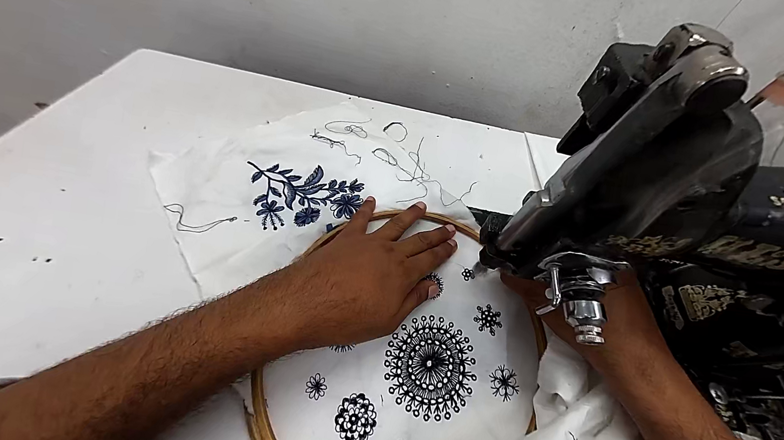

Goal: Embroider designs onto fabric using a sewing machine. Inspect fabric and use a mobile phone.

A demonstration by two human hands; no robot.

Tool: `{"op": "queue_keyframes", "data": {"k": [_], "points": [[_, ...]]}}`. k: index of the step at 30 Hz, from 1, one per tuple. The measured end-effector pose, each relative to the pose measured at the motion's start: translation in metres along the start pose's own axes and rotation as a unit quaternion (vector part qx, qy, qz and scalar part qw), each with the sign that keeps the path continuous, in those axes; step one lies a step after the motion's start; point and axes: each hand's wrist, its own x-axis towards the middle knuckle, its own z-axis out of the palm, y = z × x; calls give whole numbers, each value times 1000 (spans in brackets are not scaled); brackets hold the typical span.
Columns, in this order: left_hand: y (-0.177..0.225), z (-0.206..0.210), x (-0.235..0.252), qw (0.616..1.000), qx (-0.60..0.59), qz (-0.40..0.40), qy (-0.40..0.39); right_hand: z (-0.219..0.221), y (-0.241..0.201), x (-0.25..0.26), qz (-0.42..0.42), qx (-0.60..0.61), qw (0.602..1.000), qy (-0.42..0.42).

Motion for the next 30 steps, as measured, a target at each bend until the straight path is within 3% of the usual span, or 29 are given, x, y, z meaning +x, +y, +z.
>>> {"op": "queue_keyframes", "data": {"k": [30], "points": [[-2,0,3,1000,-11,7,5,-4,-5,-2,19,-7,1000,-6]]}}
